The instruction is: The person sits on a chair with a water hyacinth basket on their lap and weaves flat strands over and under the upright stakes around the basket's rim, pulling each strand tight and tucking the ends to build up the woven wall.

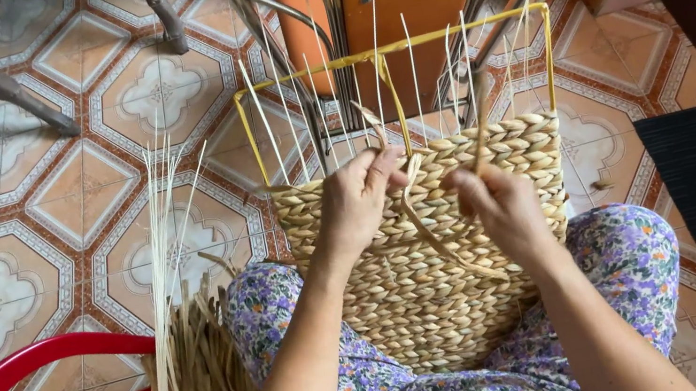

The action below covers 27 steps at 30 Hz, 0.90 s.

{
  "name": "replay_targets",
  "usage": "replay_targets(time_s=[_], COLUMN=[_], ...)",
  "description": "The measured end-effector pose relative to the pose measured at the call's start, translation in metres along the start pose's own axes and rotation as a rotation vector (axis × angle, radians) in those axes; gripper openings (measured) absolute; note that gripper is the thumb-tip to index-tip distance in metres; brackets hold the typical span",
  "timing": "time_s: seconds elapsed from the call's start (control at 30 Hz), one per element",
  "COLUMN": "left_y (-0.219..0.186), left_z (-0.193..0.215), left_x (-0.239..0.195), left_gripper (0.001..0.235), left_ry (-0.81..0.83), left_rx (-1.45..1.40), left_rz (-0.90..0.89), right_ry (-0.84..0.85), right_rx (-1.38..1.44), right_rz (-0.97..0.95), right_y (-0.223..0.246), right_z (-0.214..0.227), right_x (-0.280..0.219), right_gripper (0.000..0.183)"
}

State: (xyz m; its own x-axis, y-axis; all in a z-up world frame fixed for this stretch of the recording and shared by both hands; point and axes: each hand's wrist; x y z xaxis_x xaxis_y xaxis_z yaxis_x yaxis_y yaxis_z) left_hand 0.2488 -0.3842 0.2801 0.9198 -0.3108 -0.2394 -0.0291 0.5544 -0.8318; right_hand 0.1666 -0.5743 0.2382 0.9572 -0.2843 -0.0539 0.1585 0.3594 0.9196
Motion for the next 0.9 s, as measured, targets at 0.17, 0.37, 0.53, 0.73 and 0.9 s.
replay_targets(time_s=[0.17,0.37,0.53,0.73,0.9], left_y=[0.029,0.03,0.02,0.021,0.009], left_z=[-0.027,-0.033,-0.034,-0.021,-0.025], left_x=[0.017,0.014,0.005,0.003,-0.011], left_gripper=[0.035,0.03,0.029,0.025,0.024], left_ry=[-0.092,-0.055,-0.156,-0.273,-0.076], left_rx=[-0.289,-0.422,-0.28,-0.021,-0.059], left_rz=[-0.484,-0.491,-0.616,-0.724,-0.744], right_ry=[0.041,0.009,0.058,-0.042,-0.042], right_rx=[-0.211,-0.305,-0.436,0.005,0.47], right_rz=[0.146,0.228,0.149,0.258,0.49], right_y=[0.02,0.023,0.015,0.036,0.038], right_z=[-0.022,-0.032,-0.034,-0.001,-0.005], right_x=[-0.012,-0.008,-0.002,0.004,0.013], right_gripper=[0.03,0.028,0.031,0.021,0.02])
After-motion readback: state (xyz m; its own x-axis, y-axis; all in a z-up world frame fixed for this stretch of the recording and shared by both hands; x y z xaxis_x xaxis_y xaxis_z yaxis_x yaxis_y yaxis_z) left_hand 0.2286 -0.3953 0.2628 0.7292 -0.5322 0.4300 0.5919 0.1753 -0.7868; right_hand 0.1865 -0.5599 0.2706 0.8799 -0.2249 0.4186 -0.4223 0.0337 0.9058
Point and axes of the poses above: each hand's wrist, its own x-axis towards the middle knuckle, its own z-axis out of the back of the hand, y = z × x, and after that the axes turned 2 degrees about x, right-handed
